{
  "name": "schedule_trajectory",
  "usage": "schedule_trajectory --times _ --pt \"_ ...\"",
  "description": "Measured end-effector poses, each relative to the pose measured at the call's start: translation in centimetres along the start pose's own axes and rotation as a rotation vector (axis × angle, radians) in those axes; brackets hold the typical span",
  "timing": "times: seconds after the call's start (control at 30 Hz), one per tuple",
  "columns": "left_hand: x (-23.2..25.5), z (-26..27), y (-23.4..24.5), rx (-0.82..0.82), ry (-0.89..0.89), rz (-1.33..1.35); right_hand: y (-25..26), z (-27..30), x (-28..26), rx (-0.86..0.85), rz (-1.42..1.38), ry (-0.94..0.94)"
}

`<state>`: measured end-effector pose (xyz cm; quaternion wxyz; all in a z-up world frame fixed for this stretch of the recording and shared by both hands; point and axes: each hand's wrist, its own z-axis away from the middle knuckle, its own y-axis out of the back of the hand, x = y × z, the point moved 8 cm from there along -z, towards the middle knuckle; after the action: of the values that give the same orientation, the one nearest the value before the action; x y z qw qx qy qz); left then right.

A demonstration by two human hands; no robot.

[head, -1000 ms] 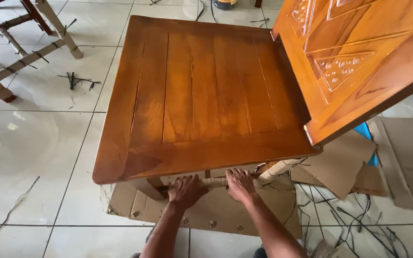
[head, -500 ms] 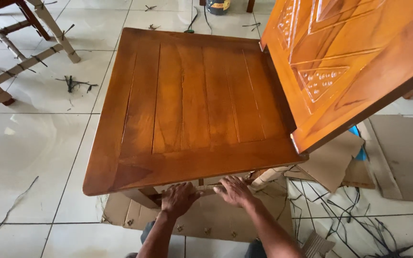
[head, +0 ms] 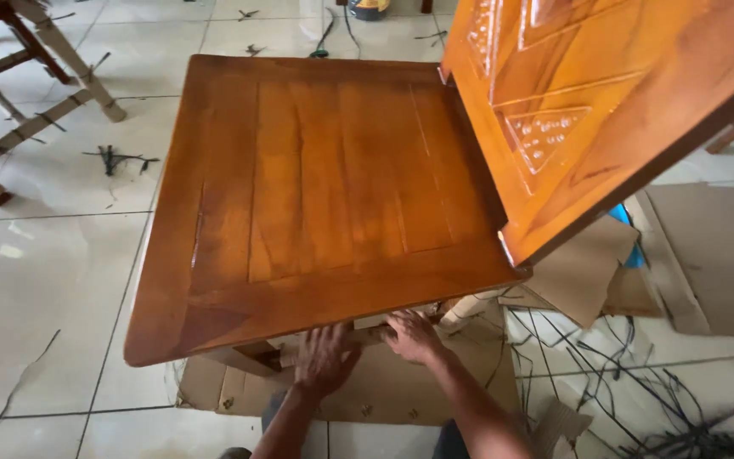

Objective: Wrapping the legs and frame of a wooden chair with thin black fiber strips

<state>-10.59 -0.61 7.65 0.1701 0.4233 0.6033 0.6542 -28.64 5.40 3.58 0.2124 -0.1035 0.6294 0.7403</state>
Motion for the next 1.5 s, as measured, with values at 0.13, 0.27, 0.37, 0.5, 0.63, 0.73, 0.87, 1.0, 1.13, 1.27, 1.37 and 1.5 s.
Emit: schedule_trajectory --times 0.13,0.27,0.37,0.5,0.63,0.73,0.87,1.0,1.13,1.27,1.37,1.5 --pt "5.8 -0.1 0.0 0.065 -0.198 -0.086 3.5 2.1 -2.6 0.303 0.028 0.167" --pt "7.4 -1.8 -1.9 0.128 -0.128 -0.102 2.8 3.2 -2.1 0.376 0.04 0.123" --pt "7.8 -2.9 -3.1 0.162 -0.092 -0.153 1.1 3.5 -0.9 0.368 0.113 0.023" --pt "7.6 -3.9 -6.7 0.002 -0.022 -0.265 4.1 8.0 -3.5 0.66 0.174 0.111" --pt "8.6 -3.7 -6.0 0.124 -0.102 -0.222 8.8 13.8 -5.4 0.646 -0.204 0.059" --pt "9.1 -3.8 -6.4 -0.045 -0.005 -0.212 6.8 18.4 -1.9 0.838 -0.219 -0.064" --pt "9.8 -3.6 -5.6 -0.113 0.036 -0.101 2.7 22.7 9.1 0.8 -0.319 -0.45" --pt "9.6 -4.0 -6.1 -0.213 0.083 -0.126 -0.6 28.0 20.7 0.695 -0.308 -1.138" --pt "10.6 -3.8 -4.8 -0.404 0.157 -0.147 -7.4 29.2 27.5 0.289 -0.433 -1.301" --pt "9.8 -4.0 -6.0 -0.386 0.161 -0.144 -6.0 27.9 25.3 0.233 -0.427 -1.18" --pt "10.4 -3.9 -5.2 -0.36 0.121 -0.12 -8.6 28.3 27.9 0.215 -0.395 -1.247" --pt "10.4 -3.7 -4.3 -0.326 0.115 -0.105 4.8 28.5 18.4 0.798 -0.719 -1.075"
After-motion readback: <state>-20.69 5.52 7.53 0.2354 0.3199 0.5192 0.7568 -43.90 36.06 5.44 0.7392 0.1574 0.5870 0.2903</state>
